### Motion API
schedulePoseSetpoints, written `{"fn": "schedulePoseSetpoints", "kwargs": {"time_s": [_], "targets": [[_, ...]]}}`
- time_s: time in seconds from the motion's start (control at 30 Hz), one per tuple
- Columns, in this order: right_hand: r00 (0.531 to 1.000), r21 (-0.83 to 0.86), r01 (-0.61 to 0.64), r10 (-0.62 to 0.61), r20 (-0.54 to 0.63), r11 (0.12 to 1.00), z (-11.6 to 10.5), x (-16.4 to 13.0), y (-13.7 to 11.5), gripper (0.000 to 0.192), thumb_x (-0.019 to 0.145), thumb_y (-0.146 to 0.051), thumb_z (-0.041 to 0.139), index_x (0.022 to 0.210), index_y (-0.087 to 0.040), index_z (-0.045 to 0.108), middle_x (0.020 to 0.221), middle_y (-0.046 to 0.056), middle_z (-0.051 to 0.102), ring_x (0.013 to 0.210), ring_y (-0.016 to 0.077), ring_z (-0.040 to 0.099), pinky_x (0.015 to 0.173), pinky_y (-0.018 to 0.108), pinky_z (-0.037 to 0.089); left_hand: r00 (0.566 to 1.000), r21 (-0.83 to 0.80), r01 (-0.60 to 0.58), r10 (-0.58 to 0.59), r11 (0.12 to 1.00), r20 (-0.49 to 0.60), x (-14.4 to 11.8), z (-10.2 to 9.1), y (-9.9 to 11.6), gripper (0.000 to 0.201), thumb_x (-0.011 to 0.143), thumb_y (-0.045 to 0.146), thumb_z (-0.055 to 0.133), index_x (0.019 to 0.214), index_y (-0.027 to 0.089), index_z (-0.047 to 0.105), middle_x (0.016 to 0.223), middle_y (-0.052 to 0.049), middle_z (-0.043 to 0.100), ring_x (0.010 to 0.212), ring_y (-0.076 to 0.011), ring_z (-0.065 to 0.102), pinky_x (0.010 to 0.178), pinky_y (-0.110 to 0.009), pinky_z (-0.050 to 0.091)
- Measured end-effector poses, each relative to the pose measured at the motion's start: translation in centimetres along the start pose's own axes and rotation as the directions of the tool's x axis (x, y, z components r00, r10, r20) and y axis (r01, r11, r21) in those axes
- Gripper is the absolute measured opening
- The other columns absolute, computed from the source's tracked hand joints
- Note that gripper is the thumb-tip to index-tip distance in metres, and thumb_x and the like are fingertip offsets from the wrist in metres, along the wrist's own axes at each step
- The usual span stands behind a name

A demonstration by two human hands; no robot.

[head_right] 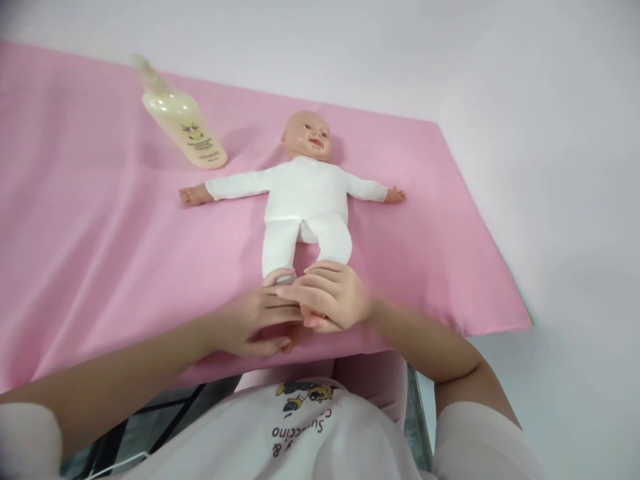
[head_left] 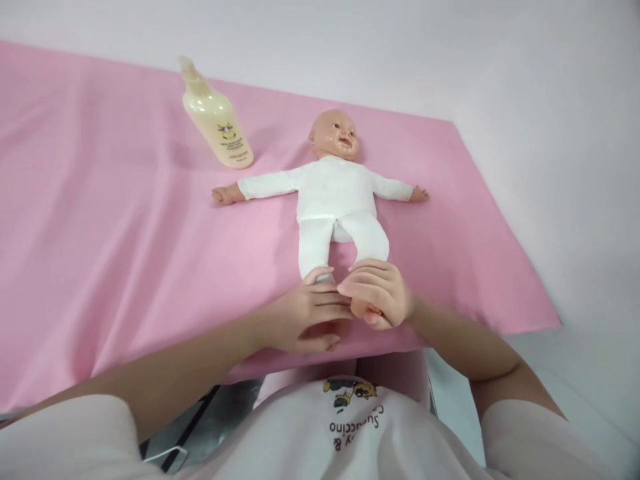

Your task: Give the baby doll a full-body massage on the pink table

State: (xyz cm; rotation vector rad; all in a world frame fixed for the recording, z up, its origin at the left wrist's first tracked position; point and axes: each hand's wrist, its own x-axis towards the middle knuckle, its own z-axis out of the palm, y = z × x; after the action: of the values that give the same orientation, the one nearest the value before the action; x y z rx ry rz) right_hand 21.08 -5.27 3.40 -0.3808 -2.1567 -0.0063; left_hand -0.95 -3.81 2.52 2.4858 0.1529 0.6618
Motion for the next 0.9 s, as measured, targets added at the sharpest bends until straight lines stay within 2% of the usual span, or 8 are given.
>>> {"fn": "schedulePoseSetpoints", "kwargs": {"time_s": [0.1, 0.23, 0.4, 0.47, 0.53, 0.63, 0.77, 0.9], "targets": [[0.998, -0.028, 0.033, -0.032, 0.049, 0.999, 0.1, -0.3, 0.1, 0.05, 0.108, -0.044, 0.022, 0.121, -0.018, 0.063, 0.094, 0.008, 0.072, 0.087, 0.0166, 0.069, 0.084, 0.036, 0.06, 0.999, 0.028, -0.04, 0.04, 0.999, -0.023, -0.1, 0.1, -0.1, 0.04, 0.092, 0.027, 0.058, 0.132, 0.022, 0.059, 0.123, -0.007, 0.072, 0.115, -0.0223, 0.064, 0.126, -0.049, 0.021], [0.997, -0.072, 0.038, -0.033, 0.068, 0.997, 0.0, -0.5, 0.4, 0.043, 0.105, -0.049, 0.033, 0.116, -0.024, 0.066, 0.102, 0.007, 0.073, 0.094, 0.016, 0.069, 0.093, 0.038, 0.058, 0.996, 0.054, -0.059, 0.062, 0.997, -0.067, 0.0, -0.1, 0.0, 0.042, 0.093, 0.027, 0.058, 0.134, 0.02, 0.056, 0.125, -0.008, 0.071, 0.121, -0.0242, 0.061, 0.123, -0.047, 0.028], [0.974, -0.215, -0.139, 0.173, 0.148, 0.967, -0.3, -0.3, 1.1, 0.052, 0.089, -0.064, 0.058, 0.121, -0.023, 0.064, 0.119, 0.011, 0.072, 0.112, 0.0235, 0.067, 0.11, 0.05, 0.048, 0.987, 0.076, -0.055, 0.065, 0.996, -0.147, -0.1, -0.2, 0.0, 0.034, 0.095, 0.029, 0.056, 0.128, 0.018, 0.058, 0.121, -0.011, 0.072, 0.124, -0.026, 0.06, 0.117, -0.047, 0.036], [0.97, -0.223, -0.18, 0.21, 0.118, 0.958, -0.2, -0.3, 1.2, 0.048, 0.089, -0.056, 0.062, 0.123, -0.022, 0.063, 0.114, 0.009, 0.074, 0.108, 0.0233, 0.069, 0.111, 0.05, 0.046, 0.984, 0.074, 0.001, 0.012, 0.997, -0.177, -0.2, -0.1, -0.1, 0.028, 0.095, 0.026, 0.054, 0.122, 0.018, 0.059, 0.121, -0.012, 0.071, 0.122, -0.0262, 0.061, 0.116, -0.05, 0.037], [0.984, -0.22, -0.154, 0.17, 0.053, 0.963, 0.0, -0.2, 1.2, 0.037, 0.092, -0.043, 0.062, 0.122, -0.022, 0.062, 0.102, 0.006, 0.076, 0.099, 0.0207, 0.071, 0.109, 0.047, 0.048, 0.979, 0.049, 0.077, -0.066, 0.996, -0.195, -0.2, 0.0, 0.0, 0.023, 0.096, 0.023, 0.051, 0.116, 0.018, 0.059, 0.119, -0.011, 0.07, 0.116, -0.0243, 0.062, 0.113, -0.049, 0.041], [0.997, -0.224, -0.081, 0.081, -0.009, 0.971, 0.3, -0.1, 1.0, 0.022, 0.096, -0.028, 0.055, 0.116, -0.021, 0.063, 0.091, 0.003, 0.076, 0.088, 0.0167, 0.072, 0.103, 0.041, 0.052, 0.946, -0.01, 0.18, -0.176, 0.984, -0.273, 0.0, 0.0, 0.2, 0.017, 0.098, 0.022, 0.046, 0.11, 0.019, 0.057, 0.109, -0.009, 0.07, 0.107, -0.0217, 0.063, 0.106, -0.045, 0.047], [0.999, -0.262, -0.04, 0.044, 0.009, 0.964, 0.2, 0.2, 0.8, 0.021, 0.099, -0.022, 0.048, 0.114, -0.02, 0.063, 0.092, 0.003, 0.076, 0.087, 0.0145, 0.07, 0.097, 0.038, 0.053, 0.923, -0.034, 0.258, -0.257, 0.965, -0.285, 0.2, -0.1, 0.5, 0.018, 0.1, 0.024, 0.043, 0.106, 0.021, 0.059, 0.102, -0.006, 0.069, 0.104, -0.0209, 0.063, 0.105, -0.044, 0.048], [0.996, -0.369, 0.019, 0.015, 0.089, 0.929, -0.1, 0.4, 1.1, 0.022, 0.1, -0.018, 0.052, 0.117, -0.023, 0.064, 0.098, 0.002, 0.075, 0.094, 0.0136, 0.067, 0.1, 0.036, 0.05, 0.893, -0.067, 0.331, -0.336, 0.941, -0.301, 0.0, 0.0, 0.5, 0.019, 0.098, 0.023, 0.045, 0.112, 0.021, 0.058, 0.111, -0.008, 0.067, 0.109, -0.0215, 0.062, 0.104, -0.043, 0.05]]}}
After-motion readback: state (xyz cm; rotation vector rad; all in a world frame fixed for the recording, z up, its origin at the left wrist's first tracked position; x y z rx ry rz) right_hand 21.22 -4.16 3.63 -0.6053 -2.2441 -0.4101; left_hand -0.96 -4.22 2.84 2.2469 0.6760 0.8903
